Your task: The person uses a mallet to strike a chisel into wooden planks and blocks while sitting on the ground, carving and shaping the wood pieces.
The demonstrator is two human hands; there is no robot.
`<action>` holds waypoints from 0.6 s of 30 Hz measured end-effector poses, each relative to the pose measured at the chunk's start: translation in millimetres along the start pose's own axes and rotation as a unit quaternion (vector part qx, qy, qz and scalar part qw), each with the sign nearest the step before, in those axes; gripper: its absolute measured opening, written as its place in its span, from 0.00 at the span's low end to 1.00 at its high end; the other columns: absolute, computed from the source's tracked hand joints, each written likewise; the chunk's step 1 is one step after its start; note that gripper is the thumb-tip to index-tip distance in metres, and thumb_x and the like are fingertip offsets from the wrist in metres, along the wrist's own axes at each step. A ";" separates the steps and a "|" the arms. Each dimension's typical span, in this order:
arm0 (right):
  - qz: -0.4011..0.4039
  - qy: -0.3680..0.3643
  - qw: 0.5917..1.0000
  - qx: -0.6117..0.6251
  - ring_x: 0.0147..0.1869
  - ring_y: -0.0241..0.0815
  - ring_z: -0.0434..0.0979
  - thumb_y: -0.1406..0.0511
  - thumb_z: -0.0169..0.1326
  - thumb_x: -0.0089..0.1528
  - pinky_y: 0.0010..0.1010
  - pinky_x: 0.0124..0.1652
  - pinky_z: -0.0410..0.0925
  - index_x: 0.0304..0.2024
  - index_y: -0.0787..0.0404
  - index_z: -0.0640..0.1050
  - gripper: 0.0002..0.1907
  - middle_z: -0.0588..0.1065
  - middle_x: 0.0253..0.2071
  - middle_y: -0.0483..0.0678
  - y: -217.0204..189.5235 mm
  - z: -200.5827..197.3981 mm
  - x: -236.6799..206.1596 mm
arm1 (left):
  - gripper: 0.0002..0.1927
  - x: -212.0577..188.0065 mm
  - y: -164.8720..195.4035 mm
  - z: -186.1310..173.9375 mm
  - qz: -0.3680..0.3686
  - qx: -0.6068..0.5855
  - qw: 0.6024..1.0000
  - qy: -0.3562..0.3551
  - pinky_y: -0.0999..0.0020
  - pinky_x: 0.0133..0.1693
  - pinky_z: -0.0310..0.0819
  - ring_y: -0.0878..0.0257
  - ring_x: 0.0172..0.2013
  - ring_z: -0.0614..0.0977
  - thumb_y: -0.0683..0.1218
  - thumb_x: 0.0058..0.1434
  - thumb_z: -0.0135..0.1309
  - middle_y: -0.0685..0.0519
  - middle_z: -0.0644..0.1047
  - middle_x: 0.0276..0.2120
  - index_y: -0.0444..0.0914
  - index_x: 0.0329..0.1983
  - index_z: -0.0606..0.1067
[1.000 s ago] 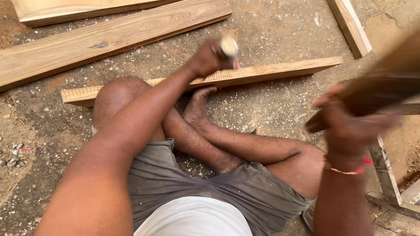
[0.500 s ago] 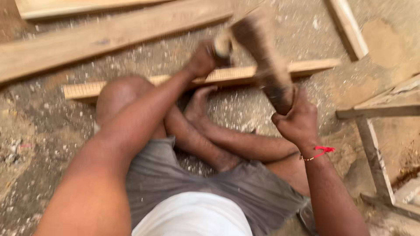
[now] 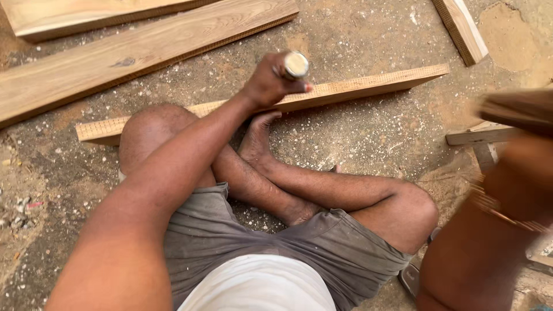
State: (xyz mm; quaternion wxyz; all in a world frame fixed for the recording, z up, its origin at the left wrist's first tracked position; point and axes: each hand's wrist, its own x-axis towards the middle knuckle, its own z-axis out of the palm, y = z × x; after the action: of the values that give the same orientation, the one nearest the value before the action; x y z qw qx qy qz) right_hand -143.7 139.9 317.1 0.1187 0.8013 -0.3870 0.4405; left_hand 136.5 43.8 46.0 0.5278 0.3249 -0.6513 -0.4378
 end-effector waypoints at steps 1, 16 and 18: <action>-0.022 -0.026 0.998 -0.048 0.42 0.59 0.81 0.70 0.60 0.58 0.47 0.43 0.75 0.60 0.62 0.66 0.29 0.78 0.40 0.59 -1.1 14.8 -5.3 | 0.16 -3.1 -0.9 2.3 -0.019 0.019 1.000 0.000 0.60 0.45 0.85 0.62 0.37 0.84 0.51 0.59 0.73 0.54 0.81 0.33 0.39 0.36 0.77; 0.319 -0.074 0.929 0.172 0.35 0.42 0.77 0.70 0.60 0.54 0.31 0.35 0.76 0.56 0.61 0.66 0.28 0.73 0.38 0.47 -7.1 2.2 -63.0 | 0.07 -0.3 10.1 23.7 0.063 -0.009 0.998 0.003 0.63 0.45 0.88 0.65 0.40 0.86 0.45 0.65 0.67 0.53 0.83 0.35 0.41 0.37 0.79; 0.240 -0.031 0.952 0.186 0.35 0.46 0.77 0.70 0.61 0.54 0.34 0.35 0.76 0.57 0.62 0.66 0.30 0.74 0.38 0.50 0.3 -16.9 -48.0 | 0.10 8.0 10.3 20.2 0.003 -0.053 0.997 -0.060 0.63 0.42 0.87 0.64 0.36 0.85 0.47 0.62 0.69 0.53 0.82 0.32 0.41 0.35 0.78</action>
State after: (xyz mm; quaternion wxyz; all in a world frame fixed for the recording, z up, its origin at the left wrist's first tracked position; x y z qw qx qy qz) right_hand -169.3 173.4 288.5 -0.1541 0.7059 -0.4828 0.4949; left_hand 115.4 45.5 57.4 0.5060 0.2677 -0.6585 -0.4885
